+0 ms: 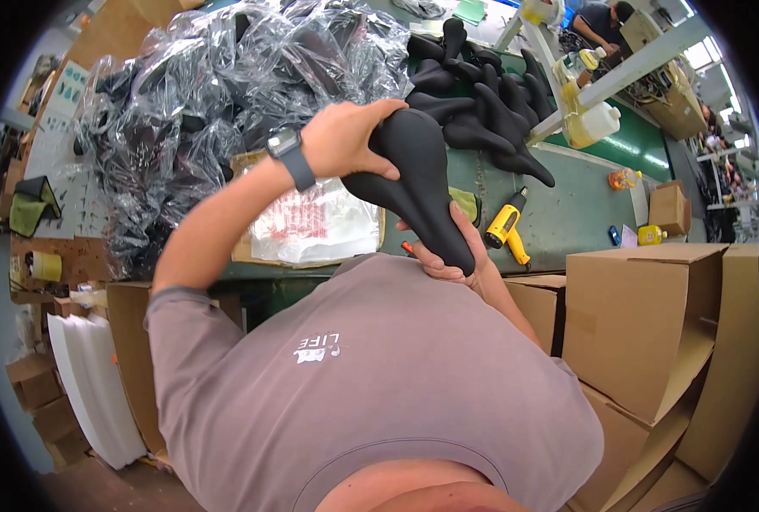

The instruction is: Packing bicycle seats into plastic bags at a factory workbench.

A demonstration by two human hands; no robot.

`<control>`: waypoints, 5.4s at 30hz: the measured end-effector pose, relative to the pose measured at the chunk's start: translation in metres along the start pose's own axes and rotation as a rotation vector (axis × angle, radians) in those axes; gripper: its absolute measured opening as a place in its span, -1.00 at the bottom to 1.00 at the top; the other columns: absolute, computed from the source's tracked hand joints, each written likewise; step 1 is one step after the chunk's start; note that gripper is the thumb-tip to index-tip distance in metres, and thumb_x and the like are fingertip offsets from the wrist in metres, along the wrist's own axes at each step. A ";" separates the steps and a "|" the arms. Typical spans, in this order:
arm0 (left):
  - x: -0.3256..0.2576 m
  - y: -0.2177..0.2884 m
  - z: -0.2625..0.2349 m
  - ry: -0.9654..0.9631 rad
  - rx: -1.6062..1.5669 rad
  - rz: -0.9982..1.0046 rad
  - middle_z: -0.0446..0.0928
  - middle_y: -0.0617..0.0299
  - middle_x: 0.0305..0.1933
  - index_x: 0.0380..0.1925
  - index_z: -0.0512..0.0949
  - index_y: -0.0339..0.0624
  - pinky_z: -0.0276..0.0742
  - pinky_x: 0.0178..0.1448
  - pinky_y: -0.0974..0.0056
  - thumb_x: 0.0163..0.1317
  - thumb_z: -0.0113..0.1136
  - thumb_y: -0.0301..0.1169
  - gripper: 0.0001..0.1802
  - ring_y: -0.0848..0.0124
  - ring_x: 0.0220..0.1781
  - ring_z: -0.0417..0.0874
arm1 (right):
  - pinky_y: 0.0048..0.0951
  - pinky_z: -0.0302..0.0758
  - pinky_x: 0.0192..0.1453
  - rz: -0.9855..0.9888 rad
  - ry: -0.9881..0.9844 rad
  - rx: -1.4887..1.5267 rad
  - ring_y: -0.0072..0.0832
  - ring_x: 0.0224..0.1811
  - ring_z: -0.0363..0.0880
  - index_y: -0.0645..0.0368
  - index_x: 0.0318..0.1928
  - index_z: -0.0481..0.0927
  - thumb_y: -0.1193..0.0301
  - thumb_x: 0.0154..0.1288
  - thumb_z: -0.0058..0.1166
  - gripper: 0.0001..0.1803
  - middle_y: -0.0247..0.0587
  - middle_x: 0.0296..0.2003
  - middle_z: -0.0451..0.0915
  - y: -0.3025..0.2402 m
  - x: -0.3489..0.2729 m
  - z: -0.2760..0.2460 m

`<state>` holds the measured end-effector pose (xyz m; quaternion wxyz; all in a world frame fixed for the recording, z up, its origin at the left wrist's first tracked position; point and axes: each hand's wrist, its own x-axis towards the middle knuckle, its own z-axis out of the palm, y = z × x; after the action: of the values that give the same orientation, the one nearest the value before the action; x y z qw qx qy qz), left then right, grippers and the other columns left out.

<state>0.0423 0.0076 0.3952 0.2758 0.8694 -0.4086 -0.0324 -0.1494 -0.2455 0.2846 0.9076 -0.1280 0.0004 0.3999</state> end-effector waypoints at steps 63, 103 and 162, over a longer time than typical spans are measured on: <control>-0.205 -0.159 0.209 0.707 -0.830 -0.771 0.82 -0.01 -0.15 0.11 0.72 -0.28 0.71 0.04 0.13 0.38 0.09 -0.60 -0.63 0.19 -0.09 0.87 | -0.37 0.71 -0.16 -0.337 0.690 -1.145 -0.46 -0.29 0.76 0.29 0.28 0.59 0.59 0.35 0.41 -0.50 -0.12 -0.04 0.79 -0.033 0.032 -0.062; -0.180 -0.010 0.149 1.103 -1.094 -0.717 0.60 -0.05 0.48 0.65 0.32 -0.31 0.52 0.59 0.10 0.34 0.67 -0.23 0.00 0.18 0.48 0.63 | -0.06 0.30 0.73 -0.361 0.001 -2.001 -0.07 0.67 0.39 0.23 0.69 0.36 0.45 0.67 0.17 -0.32 0.17 0.70 0.31 0.034 0.133 0.023; -0.010 -0.110 0.297 -0.042 -0.380 -0.379 0.84 0.12 0.01 0.14 0.78 -0.08 0.77 0.02 0.11 0.51 0.40 -0.29 -0.72 0.13 -0.07 0.88 | -0.50 0.36 -0.49 -0.437 0.561 0.059 -0.48 -0.50 0.53 0.29 0.59 0.41 -0.12 0.62 0.19 -0.14 0.08 -0.02 0.75 -0.106 -0.033 -0.149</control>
<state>0.0283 -0.0627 0.0865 0.4145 0.8621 -0.2310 -0.1776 -0.0799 -0.3731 0.1690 0.9395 -0.2036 0.2337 0.1455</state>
